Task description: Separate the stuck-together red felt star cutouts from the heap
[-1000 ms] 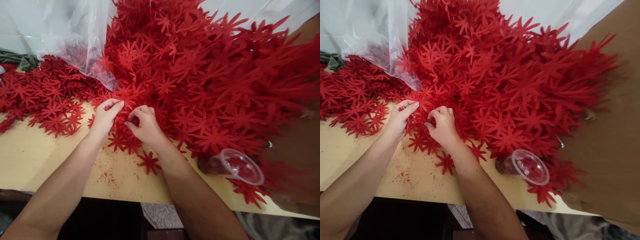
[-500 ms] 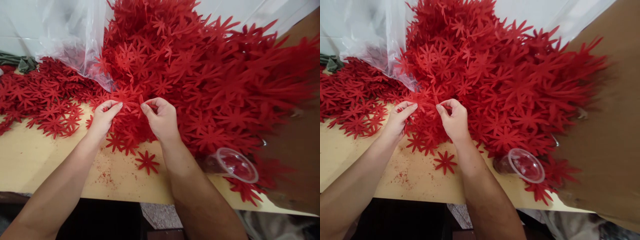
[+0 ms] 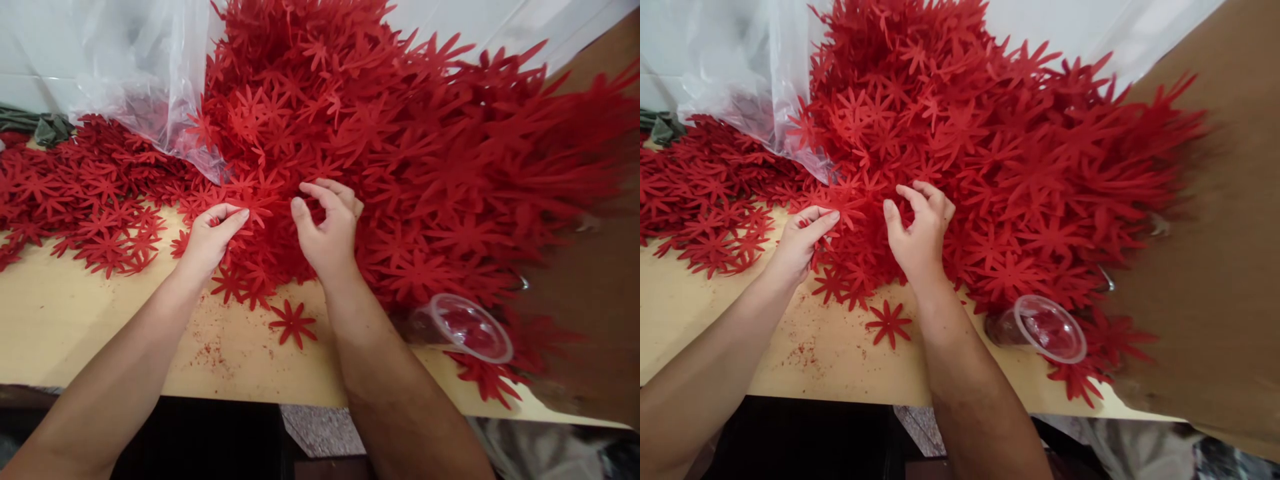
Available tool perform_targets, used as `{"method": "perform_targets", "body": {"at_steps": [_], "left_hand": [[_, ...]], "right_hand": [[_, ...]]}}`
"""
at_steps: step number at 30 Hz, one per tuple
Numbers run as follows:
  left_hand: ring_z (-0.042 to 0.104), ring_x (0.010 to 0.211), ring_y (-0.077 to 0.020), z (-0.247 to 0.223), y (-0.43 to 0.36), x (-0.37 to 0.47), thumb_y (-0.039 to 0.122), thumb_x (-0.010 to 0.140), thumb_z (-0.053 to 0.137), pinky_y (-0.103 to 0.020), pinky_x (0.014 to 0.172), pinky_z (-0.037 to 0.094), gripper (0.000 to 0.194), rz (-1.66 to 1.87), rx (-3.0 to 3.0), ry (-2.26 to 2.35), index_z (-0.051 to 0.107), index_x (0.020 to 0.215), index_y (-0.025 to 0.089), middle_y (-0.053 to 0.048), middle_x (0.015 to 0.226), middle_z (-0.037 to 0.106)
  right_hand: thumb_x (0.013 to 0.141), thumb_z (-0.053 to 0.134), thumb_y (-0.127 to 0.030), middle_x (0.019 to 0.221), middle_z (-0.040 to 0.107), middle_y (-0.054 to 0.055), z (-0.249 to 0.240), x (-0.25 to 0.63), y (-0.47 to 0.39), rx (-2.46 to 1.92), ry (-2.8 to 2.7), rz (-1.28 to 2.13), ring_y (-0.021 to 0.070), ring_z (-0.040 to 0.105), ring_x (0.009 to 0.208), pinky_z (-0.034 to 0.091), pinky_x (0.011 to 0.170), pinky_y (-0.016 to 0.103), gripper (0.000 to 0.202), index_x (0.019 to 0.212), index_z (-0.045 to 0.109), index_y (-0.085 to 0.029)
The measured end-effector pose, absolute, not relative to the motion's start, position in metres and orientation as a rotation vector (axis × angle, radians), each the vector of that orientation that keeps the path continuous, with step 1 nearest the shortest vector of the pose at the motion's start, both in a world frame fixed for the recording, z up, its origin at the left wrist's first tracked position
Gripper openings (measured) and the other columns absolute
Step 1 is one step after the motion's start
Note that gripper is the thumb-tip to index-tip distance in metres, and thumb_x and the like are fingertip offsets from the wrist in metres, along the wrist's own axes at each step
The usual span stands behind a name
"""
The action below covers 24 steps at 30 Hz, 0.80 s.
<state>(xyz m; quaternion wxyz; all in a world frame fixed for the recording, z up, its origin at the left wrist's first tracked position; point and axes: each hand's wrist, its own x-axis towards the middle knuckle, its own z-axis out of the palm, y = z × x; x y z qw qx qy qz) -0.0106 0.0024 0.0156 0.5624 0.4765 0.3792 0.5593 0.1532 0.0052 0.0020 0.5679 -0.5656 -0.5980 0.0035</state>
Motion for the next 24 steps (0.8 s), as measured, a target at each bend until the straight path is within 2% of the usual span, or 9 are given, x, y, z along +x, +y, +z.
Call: {"method": "perform_targets", "body": {"at_steps": [3, 5, 7, 9, 12, 15, 19, 24], "left_hand": [[0.047, 0.053, -0.0037, 0.015, 0.001, -0.010, 0.024, 0.067, 0.067, -0.018, 0.054, 0.037, 0.011, 1.276, 1.132, 0.861, 0.061, 0.063, 0.016, 0.005, 0.058, 0.057], [0.048, 0.055, -0.0039, 0.015, -0.001, -0.008, 0.024, 0.067, 0.067, -0.018, 0.056, 0.038, 0.011, 1.229, 1.150, 0.838, 0.061, 0.063, 0.016, 0.005, 0.059, 0.057], [0.048, 0.056, -0.0038, 0.015, -0.003, -0.007, 0.022, 0.065, 0.068, -0.018, 0.058, 0.038, 0.010, 1.192, 1.176, 0.836, 0.061, 0.063, 0.015, 0.005, 0.060, 0.057], [0.046, 0.056, -0.0036, 0.016, -0.004, -0.006, 0.021, 0.064, 0.069, -0.019, 0.059, 0.038, 0.010, 1.172, 1.207, 0.847, 0.061, 0.063, 0.015, 0.006, 0.059, 0.056], [0.047, 0.057, -0.0042, 0.015, -0.004, -0.006, 0.023, 0.065, 0.070, -0.019, 0.062, 0.039, 0.011, 1.170, 1.260, 0.862, 0.062, 0.062, 0.015, 0.006, 0.059, 0.056], [0.051, 0.064, -0.0055, 0.013, -0.002, -0.007, 0.024, 0.065, 0.070, -0.021, 0.069, 0.042, 0.010, 1.208, 1.282, 0.872, 0.065, 0.066, 0.016, 0.004, 0.066, 0.061], [0.055, 0.071, -0.0066, 0.011, 0.001, -0.008, 0.029, 0.067, 0.071, -0.022, 0.074, 0.044, 0.016, 1.270, 1.292, 0.860, 0.069, 0.078, 0.018, 0.002, 0.078, 0.066], [0.058, 0.075, -0.0080, 0.012, 0.000, -0.007, 0.034, 0.067, 0.071, -0.023, 0.079, 0.045, 0.019, 1.297, 1.301, 0.842, 0.070, 0.078, 0.018, 0.001, 0.079, 0.068]], "right_hand": [[0.080, 0.054, -0.048, 0.101, 0.065, 0.008, 0.011, 0.145, -0.003, -1.139, -1.463, 0.348, 0.0209, 0.059, 0.098, 0.046, 0.091, 0.043, 0.032, 0.096, 0.065, -0.022], [0.076, 0.058, -0.053, 0.087, 0.066, 0.005, 0.013, 0.136, -0.008, -1.027, -1.499, 0.633, 0.0171, 0.062, 0.082, 0.050, 0.079, 0.036, 0.036, 0.093, 0.064, -0.022], [0.070, 0.064, -0.056, 0.073, 0.063, 0.001, 0.014, 0.130, -0.010, -0.984, -1.495, 0.764, 0.0133, 0.059, 0.069, 0.050, 0.069, 0.030, 0.037, 0.080, 0.062, -0.020], [0.068, 0.064, -0.058, 0.059, 0.055, -0.002, 0.013, 0.128, -0.009, -1.017, -1.449, 0.755, 0.0091, 0.050, 0.057, 0.044, 0.058, 0.026, 0.040, 0.066, 0.057, -0.018], [0.068, 0.061, -0.062, 0.051, 0.044, -0.005, 0.013, 0.132, -0.007, -1.099, -1.355, 0.665, 0.0059, 0.037, 0.048, 0.032, 0.047, 0.023, 0.046, 0.059, 0.050, -0.018], [0.070, 0.059, -0.062, 0.049, 0.040, -0.006, 0.014, 0.134, -0.007, -1.149, -1.355, 0.593, 0.0054, 0.034, 0.046, 0.029, 0.046, 0.023, 0.046, 0.058, 0.047, -0.019], [0.079, 0.054, -0.054, 0.048, 0.034, -0.007, 0.015, 0.133, -0.011, -1.220, -1.477, 0.500, 0.0053, 0.028, 0.045, 0.027, 0.046, 0.024, 0.041, 0.058, 0.046, -0.019], [0.084, 0.049, -0.044, 0.049, 0.035, -0.006, 0.014, 0.132, -0.012, -1.310, -1.587, 0.342, 0.0067, 0.030, 0.047, 0.024, 0.048, 0.025, 0.036, 0.060, 0.044, -0.019]]}}
